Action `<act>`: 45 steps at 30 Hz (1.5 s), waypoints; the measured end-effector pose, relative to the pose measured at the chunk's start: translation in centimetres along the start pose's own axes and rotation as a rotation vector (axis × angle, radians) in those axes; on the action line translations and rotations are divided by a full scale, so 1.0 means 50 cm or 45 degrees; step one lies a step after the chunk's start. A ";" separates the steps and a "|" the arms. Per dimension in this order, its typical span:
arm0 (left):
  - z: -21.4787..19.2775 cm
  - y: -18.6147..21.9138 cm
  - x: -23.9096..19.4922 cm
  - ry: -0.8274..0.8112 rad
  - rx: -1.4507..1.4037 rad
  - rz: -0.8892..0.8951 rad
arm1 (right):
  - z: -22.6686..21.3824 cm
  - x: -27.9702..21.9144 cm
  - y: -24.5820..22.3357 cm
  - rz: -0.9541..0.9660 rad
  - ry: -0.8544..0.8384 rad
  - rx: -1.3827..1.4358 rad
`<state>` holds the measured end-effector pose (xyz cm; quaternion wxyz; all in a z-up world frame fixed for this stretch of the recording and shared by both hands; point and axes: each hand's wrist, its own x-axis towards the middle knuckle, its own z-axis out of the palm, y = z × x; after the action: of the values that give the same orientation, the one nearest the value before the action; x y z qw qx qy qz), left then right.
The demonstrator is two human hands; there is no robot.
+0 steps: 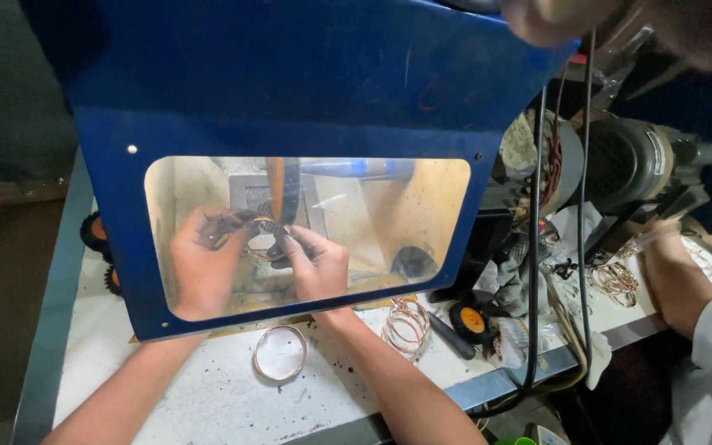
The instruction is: The person holds a copper-colored metal ring against a rotating polishing wheel inside a blue fume hood. They rotate the ring to polish different sections while a second person sits nearby. The person continues polishing the same ring throughout the clip.
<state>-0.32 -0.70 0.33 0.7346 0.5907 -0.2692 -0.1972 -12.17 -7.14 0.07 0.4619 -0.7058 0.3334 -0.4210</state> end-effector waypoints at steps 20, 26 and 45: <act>-0.003 -0.022 0.006 -0.002 0.014 0.002 | 0.001 -0.004 -0.015 0.040 0.007 -0.052; -0.006 -0.013 0.003 -0.003 0.013 0.020 | -0.003 -0.002 -0.005 0.047 -0.010 -0.020; -0.011 0.015 -0.014 0.015 -0.015 -0.080 | -0.007 -0.002 -0.001 0.031 -0.018 -0.023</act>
<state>-0.51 0.31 0.88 0.7331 0.5958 -0.2452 -0.2181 -12.52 -7.14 0.16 0.4630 -0.7088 0.3425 -0.4073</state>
